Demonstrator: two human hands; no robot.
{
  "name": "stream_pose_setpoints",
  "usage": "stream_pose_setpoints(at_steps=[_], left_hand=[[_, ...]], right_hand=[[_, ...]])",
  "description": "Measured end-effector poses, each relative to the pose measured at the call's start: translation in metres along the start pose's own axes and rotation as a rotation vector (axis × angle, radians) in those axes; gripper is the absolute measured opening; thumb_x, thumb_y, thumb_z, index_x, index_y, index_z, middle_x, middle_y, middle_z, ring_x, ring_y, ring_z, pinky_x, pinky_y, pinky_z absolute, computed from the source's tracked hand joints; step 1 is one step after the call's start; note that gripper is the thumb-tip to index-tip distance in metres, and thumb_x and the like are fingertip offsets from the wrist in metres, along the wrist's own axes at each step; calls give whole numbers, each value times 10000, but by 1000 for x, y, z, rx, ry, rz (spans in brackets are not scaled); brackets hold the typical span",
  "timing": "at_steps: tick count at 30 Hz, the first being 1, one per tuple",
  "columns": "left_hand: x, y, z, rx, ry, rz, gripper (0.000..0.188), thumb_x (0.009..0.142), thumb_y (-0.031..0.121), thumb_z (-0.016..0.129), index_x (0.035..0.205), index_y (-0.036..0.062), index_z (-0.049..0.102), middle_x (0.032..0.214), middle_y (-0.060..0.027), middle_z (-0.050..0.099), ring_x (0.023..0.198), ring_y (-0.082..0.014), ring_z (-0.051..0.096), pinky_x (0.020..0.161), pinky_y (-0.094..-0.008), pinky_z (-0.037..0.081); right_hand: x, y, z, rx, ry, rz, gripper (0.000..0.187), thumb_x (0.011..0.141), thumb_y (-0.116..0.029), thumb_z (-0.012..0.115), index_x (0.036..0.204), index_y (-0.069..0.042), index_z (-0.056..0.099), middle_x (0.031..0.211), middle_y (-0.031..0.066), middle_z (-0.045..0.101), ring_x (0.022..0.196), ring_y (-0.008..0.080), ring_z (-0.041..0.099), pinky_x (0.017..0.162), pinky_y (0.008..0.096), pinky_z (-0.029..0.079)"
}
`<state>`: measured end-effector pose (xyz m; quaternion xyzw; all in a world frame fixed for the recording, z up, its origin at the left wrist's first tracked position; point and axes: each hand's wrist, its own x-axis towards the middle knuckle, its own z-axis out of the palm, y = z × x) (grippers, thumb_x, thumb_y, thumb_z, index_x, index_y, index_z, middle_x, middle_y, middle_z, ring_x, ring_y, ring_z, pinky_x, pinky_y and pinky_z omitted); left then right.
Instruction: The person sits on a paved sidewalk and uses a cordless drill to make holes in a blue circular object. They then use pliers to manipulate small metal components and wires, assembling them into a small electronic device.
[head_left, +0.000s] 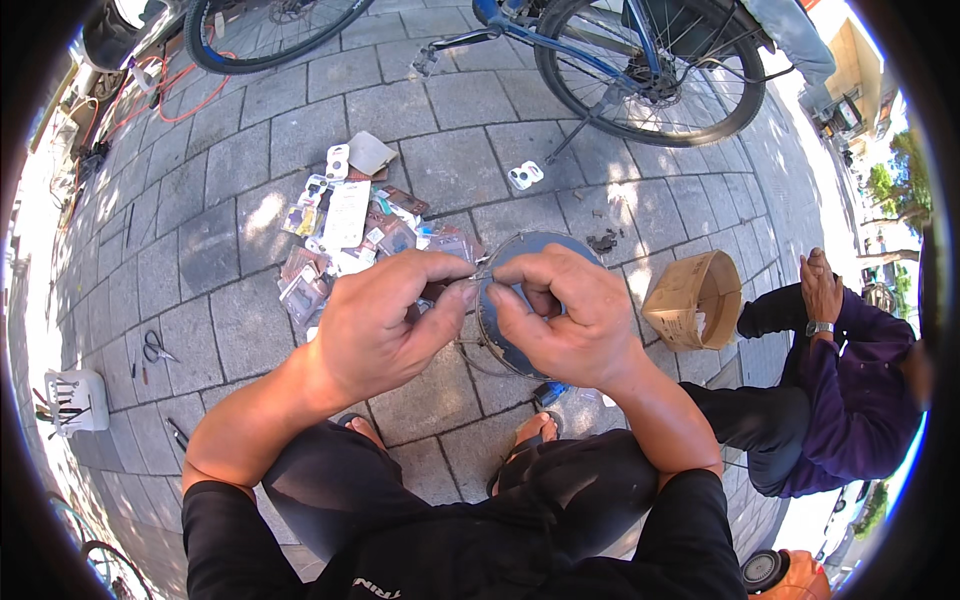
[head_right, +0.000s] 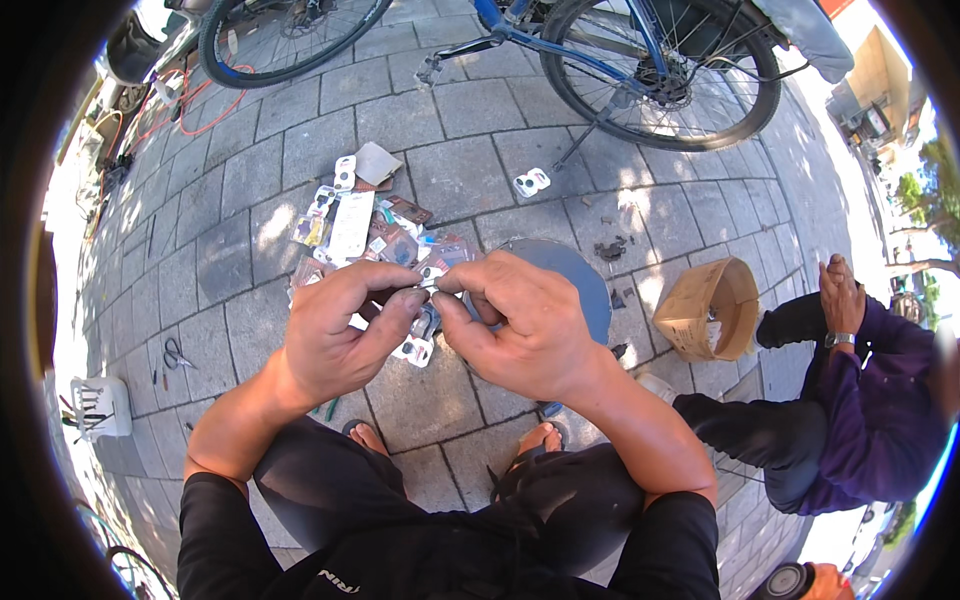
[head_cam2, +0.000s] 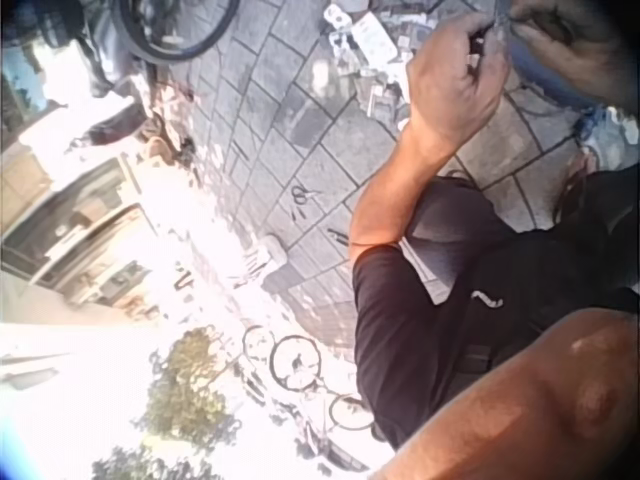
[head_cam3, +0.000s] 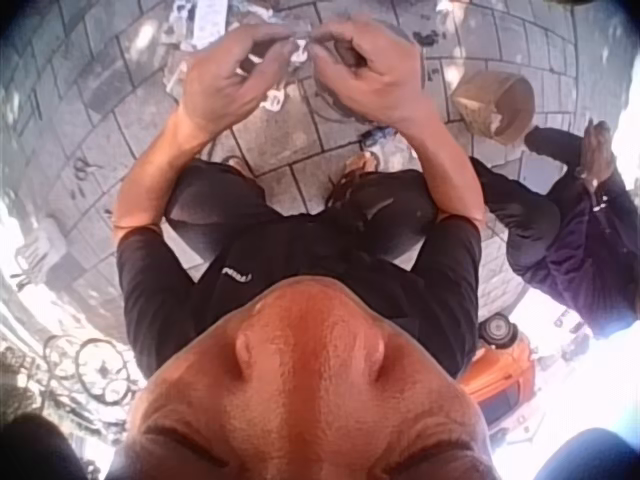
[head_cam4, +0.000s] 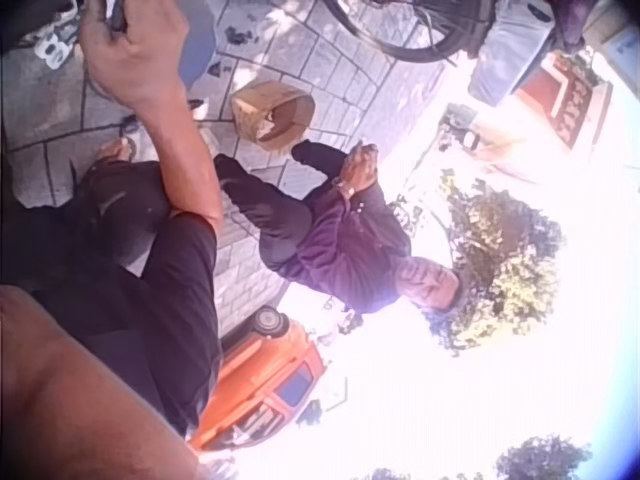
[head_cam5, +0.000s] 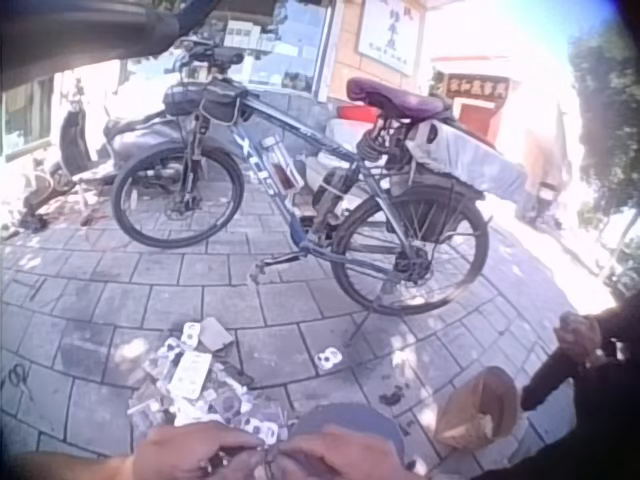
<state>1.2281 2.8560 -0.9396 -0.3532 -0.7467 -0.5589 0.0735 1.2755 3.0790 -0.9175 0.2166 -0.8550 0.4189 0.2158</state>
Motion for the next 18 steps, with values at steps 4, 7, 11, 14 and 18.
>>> stream_pose_setpoints(at_steps=[4,7,11,14,18], left_hand=[[-1,2,-2,30,-21,5,165,953,89,808,1093,23,750,896,-114,746,646,-208,706,562,-324,559],[-2,3,-2,52,-23,-2,156,951,93,801,1083,26,751,896,-120,747,658,-237,711,578,-339,567],[-3,6,-5,-22,-58,-66,147,952,88,796,1075,21,754,867,-122,748,665,-233,725,586,-337,572],[-4,7,-6,-58,-81,-88,135,972,84,784,1079,6,756,859,-113,759,678,-189,732,596,-312,574],[-4,7,-7,-58,-107,-64,125,1007,73,764,1091,-20,759,864,-89,777,700,-104,732,606,-270,572]], right_hand=[[-2,-3,0,105,-82,167,207,861,-34,841,1034,-37,727,700,10,566,559,86,488,519,286,375],[-6,-2,1,296,-115,364,178,879,-34,833,1012,-34,716,719,-15,577,591,49,479,528,268,373],[-6,-2,2,363,-114,371,178,878,-25,831,1007,-34,709,765,-11,603,614,38,479,540,257,387],[-6,0,2,303,-120,275,193,864,-14,832,1000,-37,697,792,5,620,611,51,489,542,258,398],[-4,0,1,210,-108,144,219,840,2,825,994,-48,677,803,20,631,604,79,506,537,265,406]])
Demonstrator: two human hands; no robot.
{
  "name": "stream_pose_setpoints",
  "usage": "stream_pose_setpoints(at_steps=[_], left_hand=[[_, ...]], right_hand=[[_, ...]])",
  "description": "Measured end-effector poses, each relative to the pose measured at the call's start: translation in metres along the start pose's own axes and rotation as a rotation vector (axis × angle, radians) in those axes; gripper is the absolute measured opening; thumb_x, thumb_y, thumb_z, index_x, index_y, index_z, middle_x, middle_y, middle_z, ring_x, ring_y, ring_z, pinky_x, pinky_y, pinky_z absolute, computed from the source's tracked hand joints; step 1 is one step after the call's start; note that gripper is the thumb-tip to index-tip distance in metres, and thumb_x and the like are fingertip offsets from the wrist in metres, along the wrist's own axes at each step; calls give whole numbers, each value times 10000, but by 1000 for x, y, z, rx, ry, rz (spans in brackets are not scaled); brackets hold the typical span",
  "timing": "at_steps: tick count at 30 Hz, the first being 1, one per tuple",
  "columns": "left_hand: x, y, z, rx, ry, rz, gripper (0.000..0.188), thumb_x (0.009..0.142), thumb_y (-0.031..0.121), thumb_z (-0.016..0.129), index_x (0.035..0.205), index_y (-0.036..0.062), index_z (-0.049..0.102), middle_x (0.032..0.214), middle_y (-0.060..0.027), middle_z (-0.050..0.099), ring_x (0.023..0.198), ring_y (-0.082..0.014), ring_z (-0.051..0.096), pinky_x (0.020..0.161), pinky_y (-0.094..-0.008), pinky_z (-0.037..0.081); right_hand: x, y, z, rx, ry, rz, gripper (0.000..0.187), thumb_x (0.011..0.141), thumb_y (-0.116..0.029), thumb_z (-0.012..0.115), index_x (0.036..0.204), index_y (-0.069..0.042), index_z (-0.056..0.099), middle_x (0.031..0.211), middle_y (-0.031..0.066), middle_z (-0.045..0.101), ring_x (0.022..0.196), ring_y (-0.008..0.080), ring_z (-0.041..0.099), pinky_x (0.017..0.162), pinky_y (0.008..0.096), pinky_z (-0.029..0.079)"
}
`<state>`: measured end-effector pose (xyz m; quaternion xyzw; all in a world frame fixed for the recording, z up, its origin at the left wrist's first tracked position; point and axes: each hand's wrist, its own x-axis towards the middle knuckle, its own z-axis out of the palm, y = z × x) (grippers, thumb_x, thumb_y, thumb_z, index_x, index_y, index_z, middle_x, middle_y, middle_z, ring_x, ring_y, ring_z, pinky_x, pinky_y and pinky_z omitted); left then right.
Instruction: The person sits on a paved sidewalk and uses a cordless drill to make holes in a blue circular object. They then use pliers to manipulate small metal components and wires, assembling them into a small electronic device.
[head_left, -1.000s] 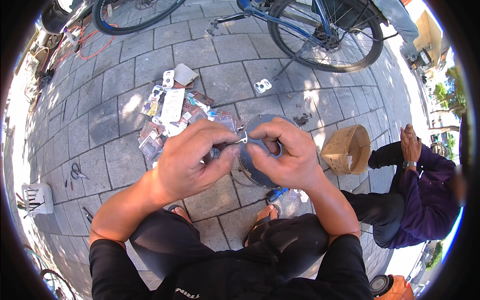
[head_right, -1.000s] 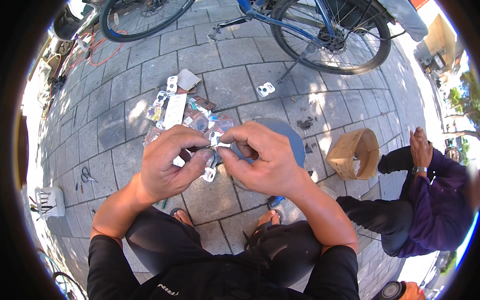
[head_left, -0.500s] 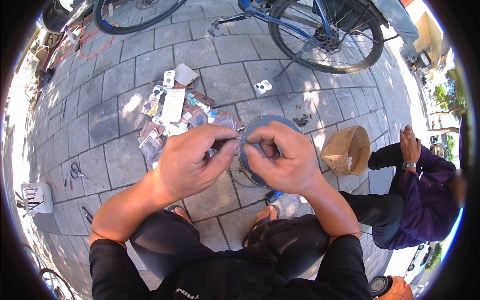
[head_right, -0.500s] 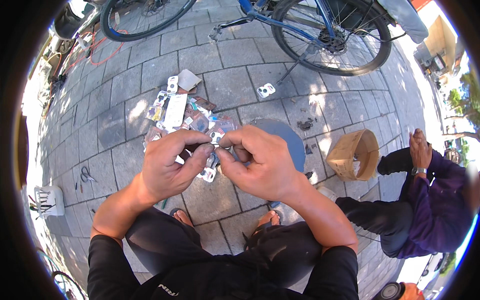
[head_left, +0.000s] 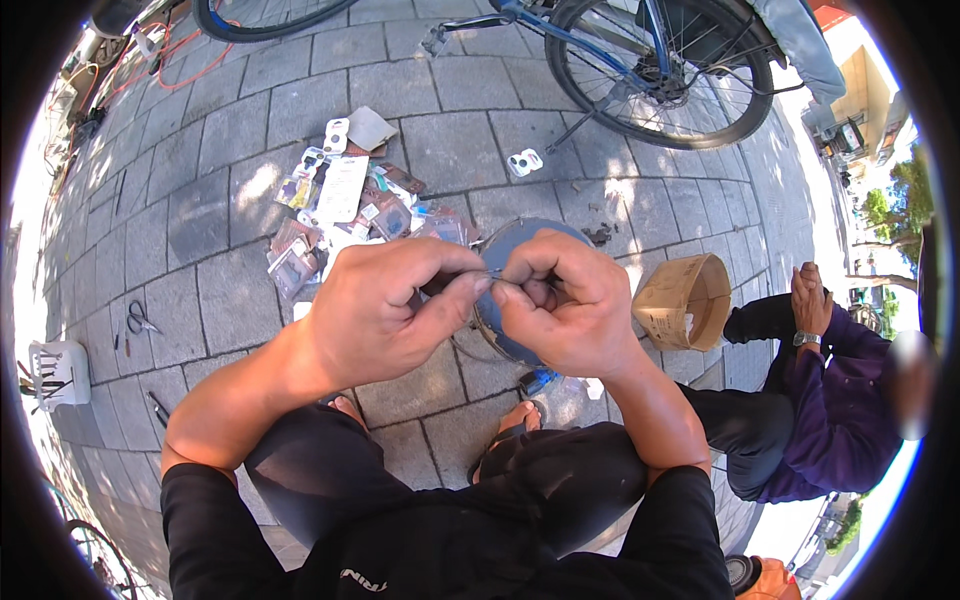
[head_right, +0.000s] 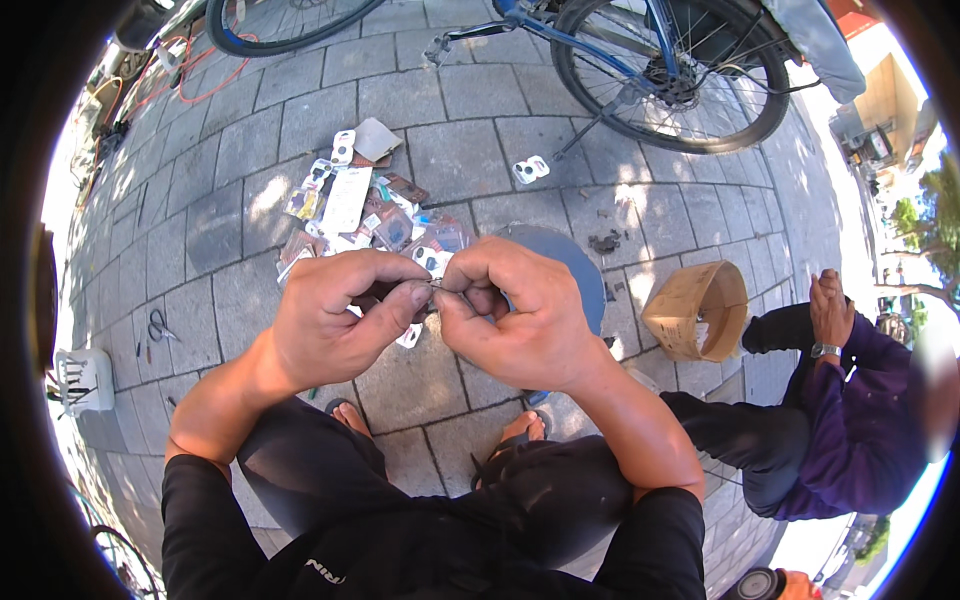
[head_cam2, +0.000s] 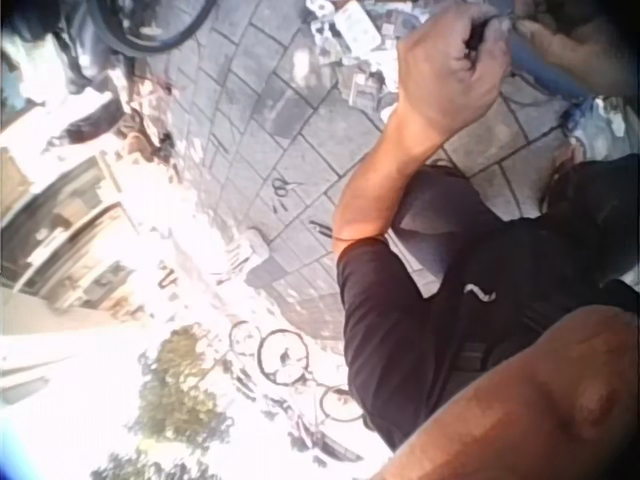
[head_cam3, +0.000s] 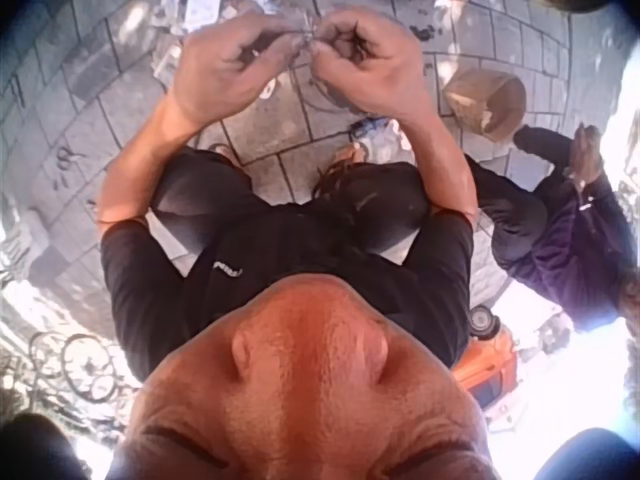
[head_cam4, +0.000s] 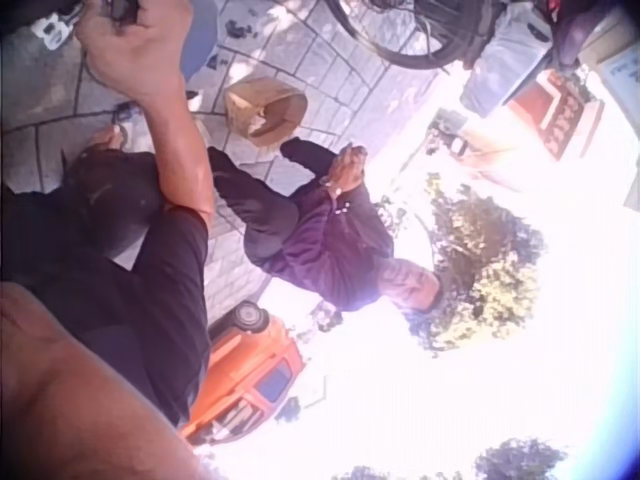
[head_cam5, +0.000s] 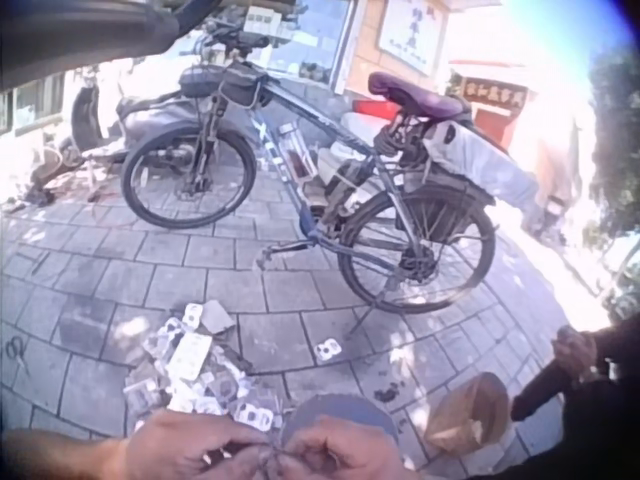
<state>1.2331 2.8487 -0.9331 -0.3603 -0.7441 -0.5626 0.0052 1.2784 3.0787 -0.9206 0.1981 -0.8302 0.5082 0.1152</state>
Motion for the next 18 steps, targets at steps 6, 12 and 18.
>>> stream_pose_setpoints(at_steps=[6,12,18], left_hand=[[-1,1,-2,-9,-13,-12,118,1005,68,768,1078,-25,759,849,-84,775,688,-96,723,600,-266,564],[0,3,-4,-20,-14,2,117,1005,72,769,1069,-26,758,846,-80,776,685,-94,717,605,-269,563],[-1,1,-4,-53,-26,-12,125,1006,66,764,1083,-31,750,848,-84,778,688,-92,716,609,-272,566]], right_hand=[[3,-4,4,-57,15,-44,207,795,73,779,926,-49,676,776,11,604,618,65,489,535,257,383],[6,-1,5,-121,34,-186,222,766,78,765,917,-56,672,731,22,591,587,111,500,518,281,386],[8,1,4,-166,23,-290,234,749,85,754,916,-58,674,718,27,579,585,126,507,517,294,394]])
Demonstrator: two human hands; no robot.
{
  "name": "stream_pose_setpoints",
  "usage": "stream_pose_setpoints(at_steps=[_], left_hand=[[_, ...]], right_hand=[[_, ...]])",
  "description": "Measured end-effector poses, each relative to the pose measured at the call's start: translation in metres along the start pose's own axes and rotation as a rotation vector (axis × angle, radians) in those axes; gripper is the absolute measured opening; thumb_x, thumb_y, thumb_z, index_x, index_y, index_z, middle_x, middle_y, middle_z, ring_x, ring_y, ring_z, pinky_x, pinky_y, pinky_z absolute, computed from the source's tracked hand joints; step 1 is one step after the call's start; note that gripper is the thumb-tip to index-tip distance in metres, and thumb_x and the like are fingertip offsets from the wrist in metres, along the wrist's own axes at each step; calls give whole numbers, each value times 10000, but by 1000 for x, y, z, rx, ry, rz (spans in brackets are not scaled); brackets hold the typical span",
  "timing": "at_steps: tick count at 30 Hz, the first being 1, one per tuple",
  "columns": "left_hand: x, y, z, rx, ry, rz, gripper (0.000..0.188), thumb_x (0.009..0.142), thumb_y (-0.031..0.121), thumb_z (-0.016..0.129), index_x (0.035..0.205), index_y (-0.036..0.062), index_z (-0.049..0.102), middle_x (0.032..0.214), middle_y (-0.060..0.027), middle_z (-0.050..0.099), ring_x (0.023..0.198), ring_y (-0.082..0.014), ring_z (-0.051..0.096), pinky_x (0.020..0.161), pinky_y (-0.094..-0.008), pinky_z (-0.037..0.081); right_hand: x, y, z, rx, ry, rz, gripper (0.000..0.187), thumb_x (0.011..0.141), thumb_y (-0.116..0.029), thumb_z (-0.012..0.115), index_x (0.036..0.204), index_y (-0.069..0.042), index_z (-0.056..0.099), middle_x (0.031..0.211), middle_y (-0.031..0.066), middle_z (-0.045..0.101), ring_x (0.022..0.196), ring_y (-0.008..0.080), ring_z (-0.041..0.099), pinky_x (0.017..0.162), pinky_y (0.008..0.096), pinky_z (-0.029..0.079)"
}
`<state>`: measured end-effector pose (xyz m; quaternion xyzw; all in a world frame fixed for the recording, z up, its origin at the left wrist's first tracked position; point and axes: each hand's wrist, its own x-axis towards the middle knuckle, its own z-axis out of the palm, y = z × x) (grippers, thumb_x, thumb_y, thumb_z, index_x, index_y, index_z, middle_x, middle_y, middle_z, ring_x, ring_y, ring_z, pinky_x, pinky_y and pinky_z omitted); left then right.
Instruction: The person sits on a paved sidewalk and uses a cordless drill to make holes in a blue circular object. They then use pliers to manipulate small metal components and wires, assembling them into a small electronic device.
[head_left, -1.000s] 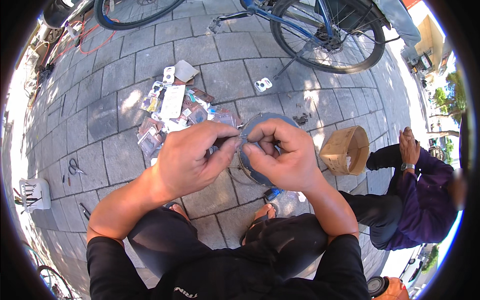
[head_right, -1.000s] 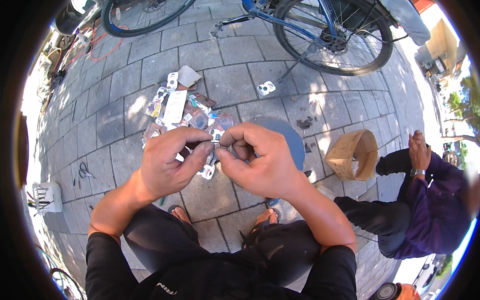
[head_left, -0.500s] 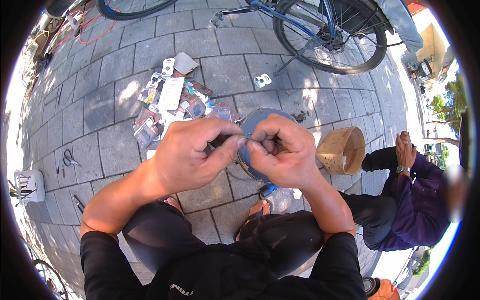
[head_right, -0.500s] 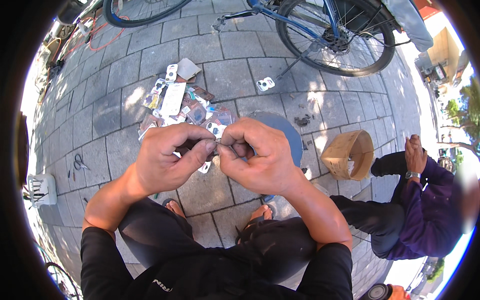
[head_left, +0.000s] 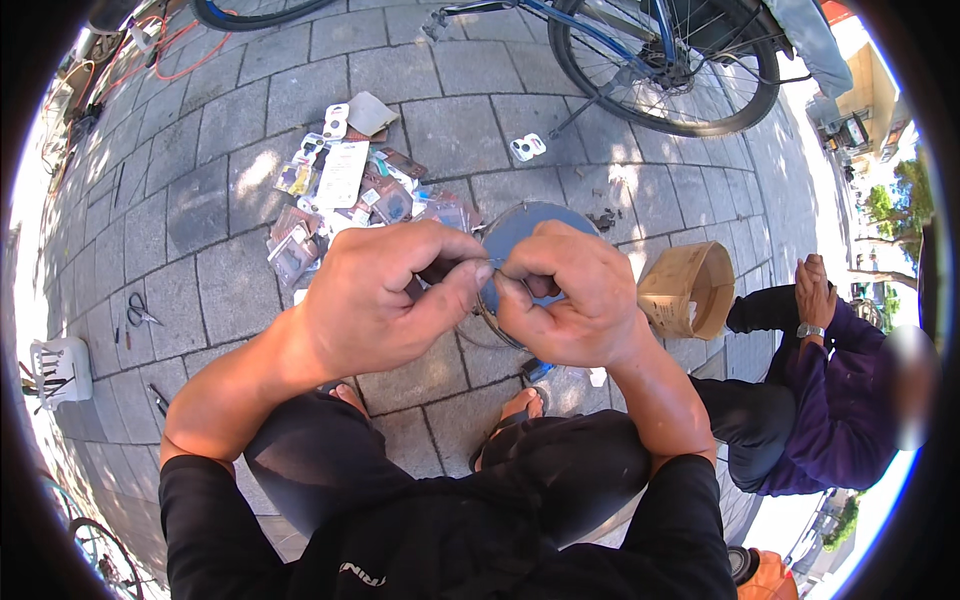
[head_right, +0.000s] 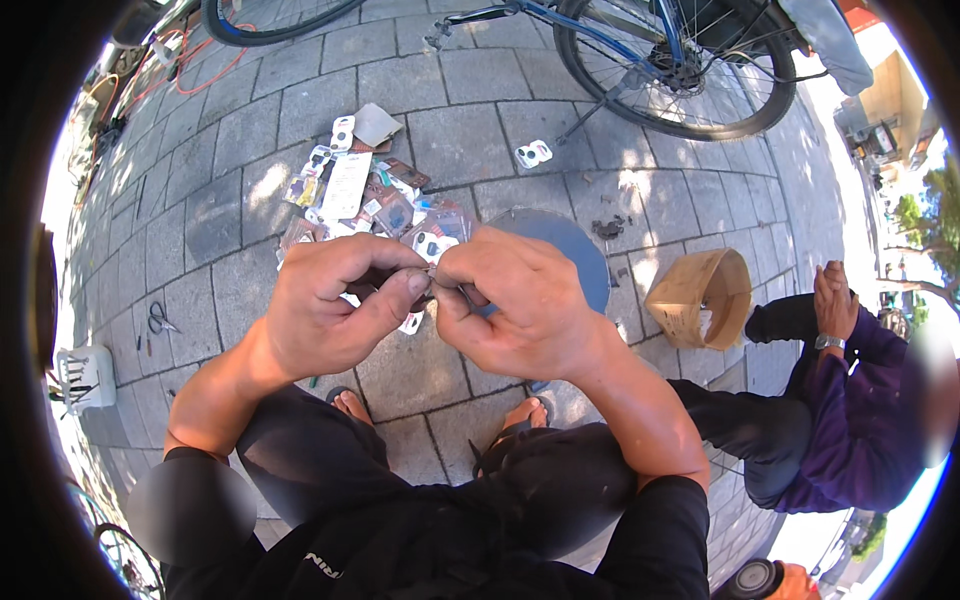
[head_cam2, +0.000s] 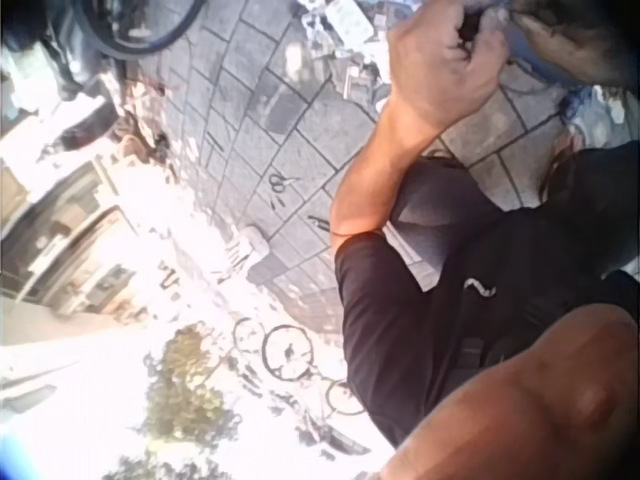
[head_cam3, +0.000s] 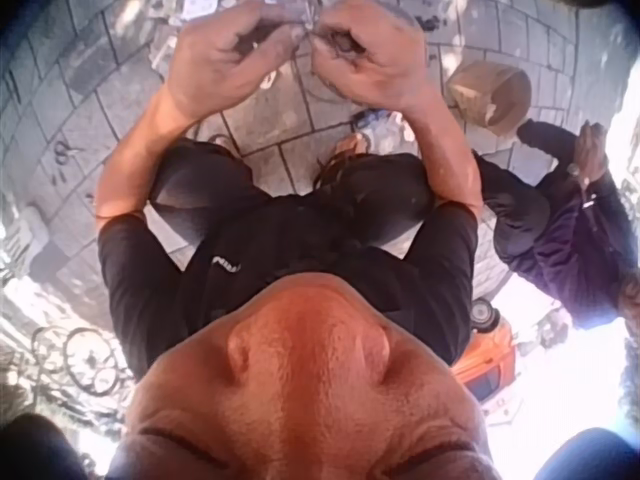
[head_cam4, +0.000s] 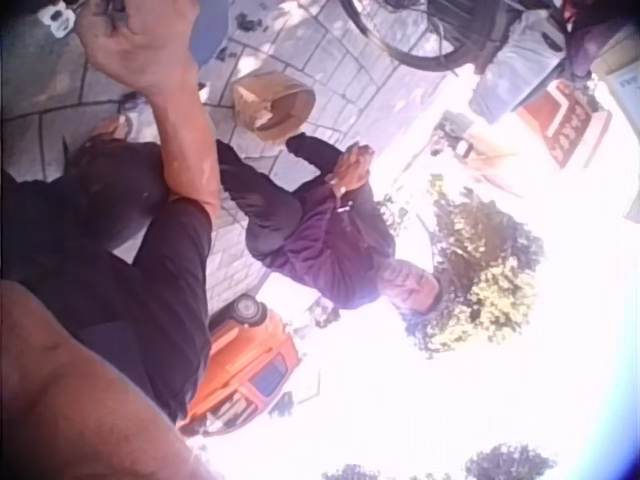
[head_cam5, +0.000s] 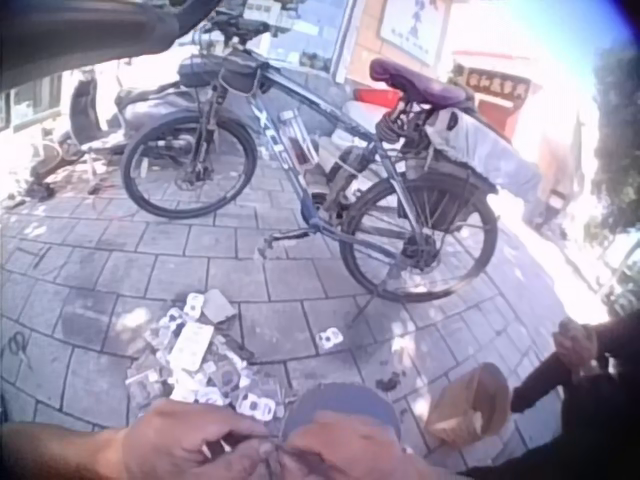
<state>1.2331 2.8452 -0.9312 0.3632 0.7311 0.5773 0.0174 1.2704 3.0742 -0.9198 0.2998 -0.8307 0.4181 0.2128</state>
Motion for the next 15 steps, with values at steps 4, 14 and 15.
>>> stream_pose_setpoints(at_steps=[4,14,15], left_hand=[[3,0,-2,-11,-36,-25,132,1014,58,749,1109,-32,736,873,-85,772,710,-104,720,631,-277,575],[4,-10,-2,92,-27,173,228,940,57,813,1144,14,721,912,-127,719,739,-277,721,647,-361,569],[3,-11,-2,79,-29,154,230,939,56,813,1145,15,721,912,-128,718,743,-281,721,649,-362,569]], right_hand=[[1,1,-5,18,-37,51,239,772,56,784,959,-56,687,759,33,599,606,134,535,533,300,422],[-4,3,-22,142,-77,268,340,825,-41,856,1147,-53,748,806,23,573,652,120,473,578,294,409],[-3,4,-23,122,-100,238,347,827,-44,855,1158,-53,753,804,21,570,653,118,470,580,295,405]])
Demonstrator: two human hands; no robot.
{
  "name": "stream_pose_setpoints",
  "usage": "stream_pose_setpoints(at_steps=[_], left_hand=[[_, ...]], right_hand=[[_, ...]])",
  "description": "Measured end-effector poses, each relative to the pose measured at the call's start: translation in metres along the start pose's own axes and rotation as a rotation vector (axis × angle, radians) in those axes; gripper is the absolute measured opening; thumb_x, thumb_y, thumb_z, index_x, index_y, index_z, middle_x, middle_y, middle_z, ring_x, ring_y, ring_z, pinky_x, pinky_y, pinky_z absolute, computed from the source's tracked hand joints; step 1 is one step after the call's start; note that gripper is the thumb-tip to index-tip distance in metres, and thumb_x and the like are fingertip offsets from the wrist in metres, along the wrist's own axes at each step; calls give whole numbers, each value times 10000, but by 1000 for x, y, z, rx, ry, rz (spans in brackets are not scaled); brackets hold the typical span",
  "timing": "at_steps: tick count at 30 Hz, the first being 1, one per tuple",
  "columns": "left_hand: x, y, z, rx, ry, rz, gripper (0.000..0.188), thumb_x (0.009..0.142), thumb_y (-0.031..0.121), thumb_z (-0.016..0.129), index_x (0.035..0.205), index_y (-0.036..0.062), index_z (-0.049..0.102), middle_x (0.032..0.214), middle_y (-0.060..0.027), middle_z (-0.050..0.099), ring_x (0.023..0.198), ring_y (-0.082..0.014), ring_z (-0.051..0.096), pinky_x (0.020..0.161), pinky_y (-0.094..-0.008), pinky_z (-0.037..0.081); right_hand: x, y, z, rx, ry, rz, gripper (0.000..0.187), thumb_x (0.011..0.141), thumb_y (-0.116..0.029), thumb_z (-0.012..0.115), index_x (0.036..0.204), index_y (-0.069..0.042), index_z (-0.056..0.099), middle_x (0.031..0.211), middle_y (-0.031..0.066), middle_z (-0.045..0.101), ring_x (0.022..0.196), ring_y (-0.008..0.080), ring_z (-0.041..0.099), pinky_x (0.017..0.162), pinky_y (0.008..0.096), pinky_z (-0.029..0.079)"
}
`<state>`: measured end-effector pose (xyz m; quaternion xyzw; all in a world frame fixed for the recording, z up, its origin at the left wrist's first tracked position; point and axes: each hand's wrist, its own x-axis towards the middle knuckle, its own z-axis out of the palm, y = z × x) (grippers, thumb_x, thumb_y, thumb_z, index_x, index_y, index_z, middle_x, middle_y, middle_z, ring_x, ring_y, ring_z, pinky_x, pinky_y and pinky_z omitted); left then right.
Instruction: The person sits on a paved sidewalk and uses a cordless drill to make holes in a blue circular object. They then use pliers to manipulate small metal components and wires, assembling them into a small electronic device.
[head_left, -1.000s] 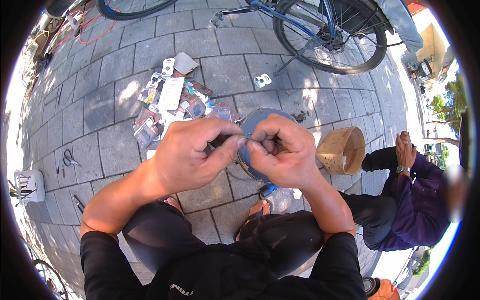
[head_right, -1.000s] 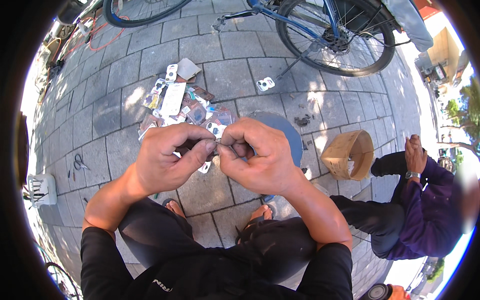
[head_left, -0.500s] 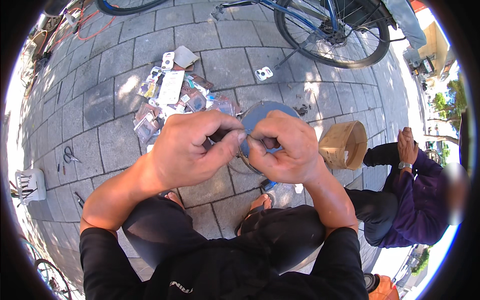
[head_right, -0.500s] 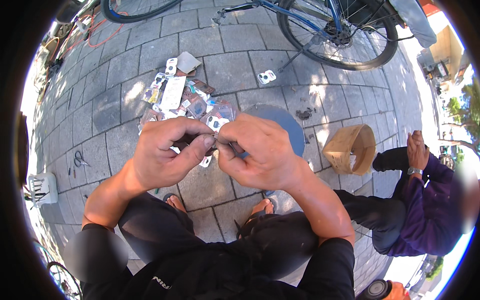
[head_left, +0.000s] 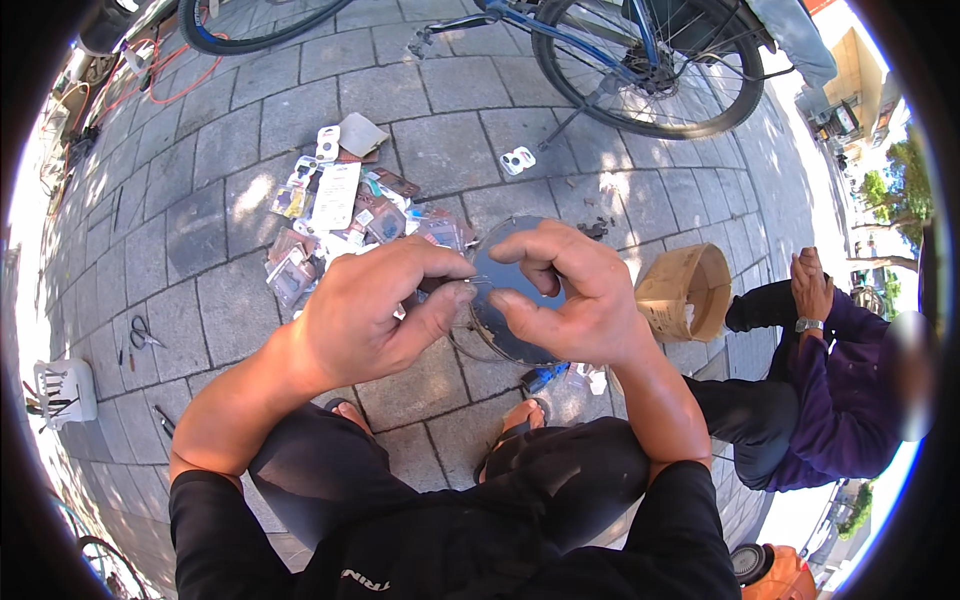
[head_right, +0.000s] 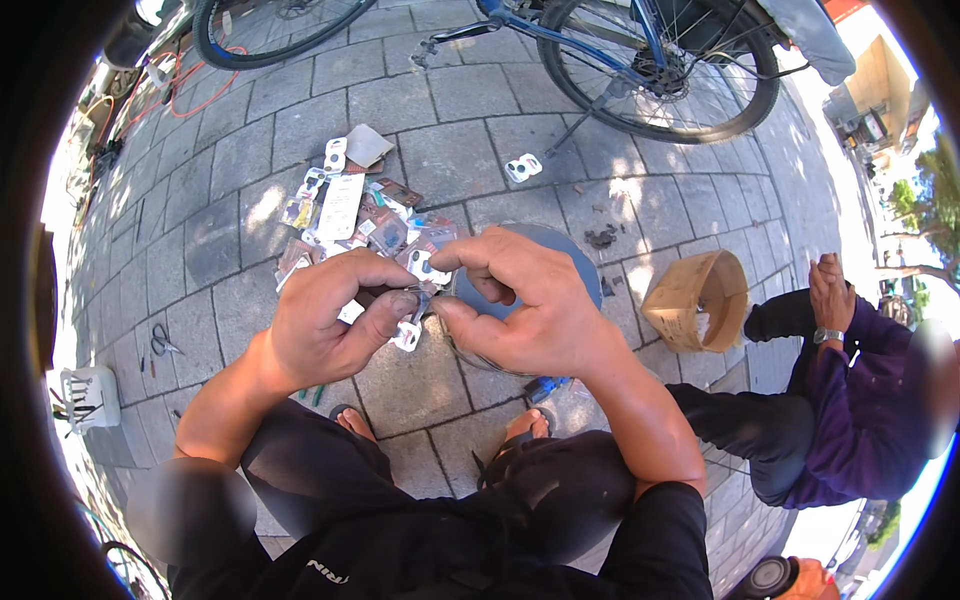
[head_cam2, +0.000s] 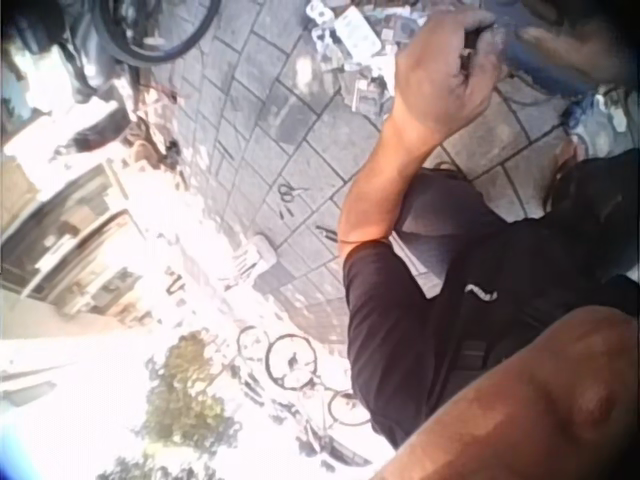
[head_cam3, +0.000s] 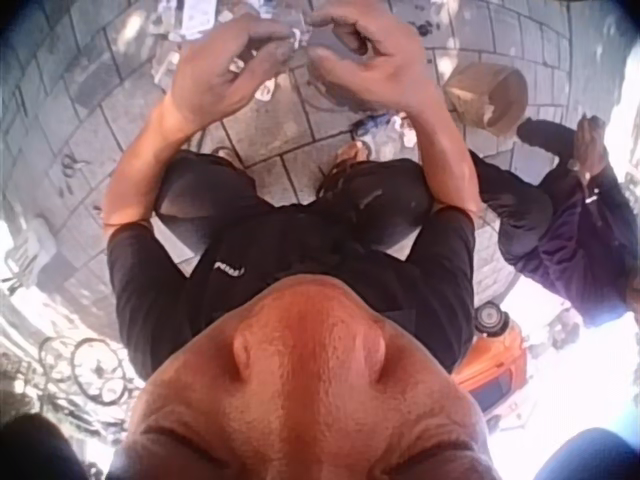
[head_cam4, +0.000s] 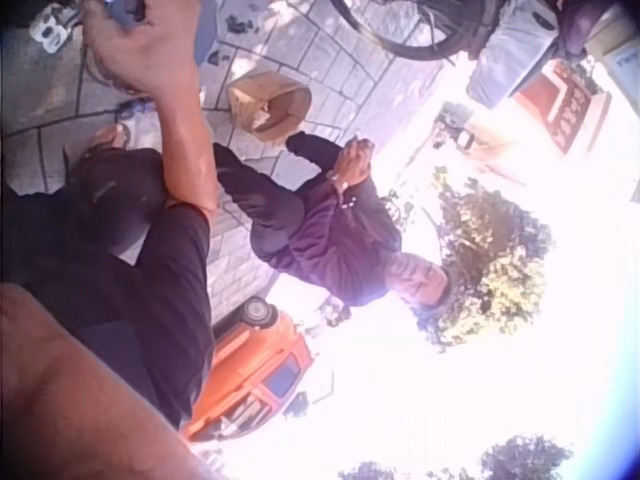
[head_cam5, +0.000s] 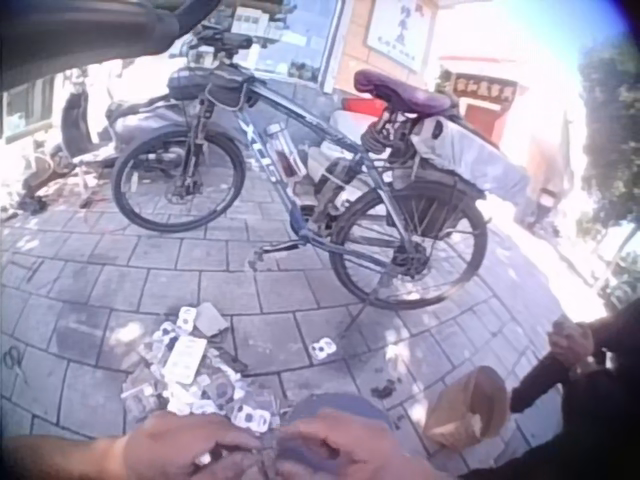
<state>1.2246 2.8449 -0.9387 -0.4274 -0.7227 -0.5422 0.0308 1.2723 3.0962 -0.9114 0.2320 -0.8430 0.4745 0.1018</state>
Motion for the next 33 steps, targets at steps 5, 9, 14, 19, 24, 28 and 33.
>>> stream_pose_setpoints(at_steps=[5,9,14,19,24,28,33], left_hand=[[0,0,-2,-5,-41,2,155,1009,17,730,1154,-31,706,910,-111,732,726,-163,732,654,-301,580],[1,-1,-2,-23,-79,-32,194,1014,6,725,1199,-39,687,940,-109,747,763,-147,746,673,-295,595],[-5,0,-2,-266,-57,-152,279,1016,0,728,1281,-53,660,1023,-110,774,897,-154,784,753,-298,634],[-1,-2,-9,-263,-139,-214,320,1007,20,759,1304,-59,668,1077,-123,770,946,-161,785,793,-302,642],[-3,0,-11,-360,-114,-262,308,1002,32,773,1284,-57,685,1095,-126,766,932,-160,783,780,-303,643],[-2,0,-15,-272,-123,-200,254,1005,34,768,1237,-52,709,1076,-130,768,930,-169,789,769,-298,643],[-2,-2,-15,-209,-112,-170,200,1010,28,755,1193,-50,726,1064,-139,774,945,-202,803,772,-292,645]], right_hand=[[-2,1,-1,17,-40,-12,348,828,-31,850,1164,-48,759,788,23,570,642,112,475,567,294,402],[-2,1,4,27,-15,-16,304,837,-21,844,1126,-45,756,769,19,572,623,103,479,556,288,400],[-4,3,8,35,43,-30,280,831,-19,850,1091,-38,745,750,9,565,602,92,475,539,280,390],[-7,7,12,35,97,-59,294,810,1,848,1083,-36,744,729,7,554,583,79,469,524,272,383],[-5,6,12,-5,100,-93,305,794,7,849,1076,-47,748,726,6,563,581,78,478,523,273,388],[-3,2,10,-13,77,-103,303,792,-6,856,1074,-55,753,729,8,573,583,91,496,523,279,399],[-4,4,7,-85,27,-133,304,806,-31,860,1088,-63,754,741,10,593,582,115,520,524,287,411]])
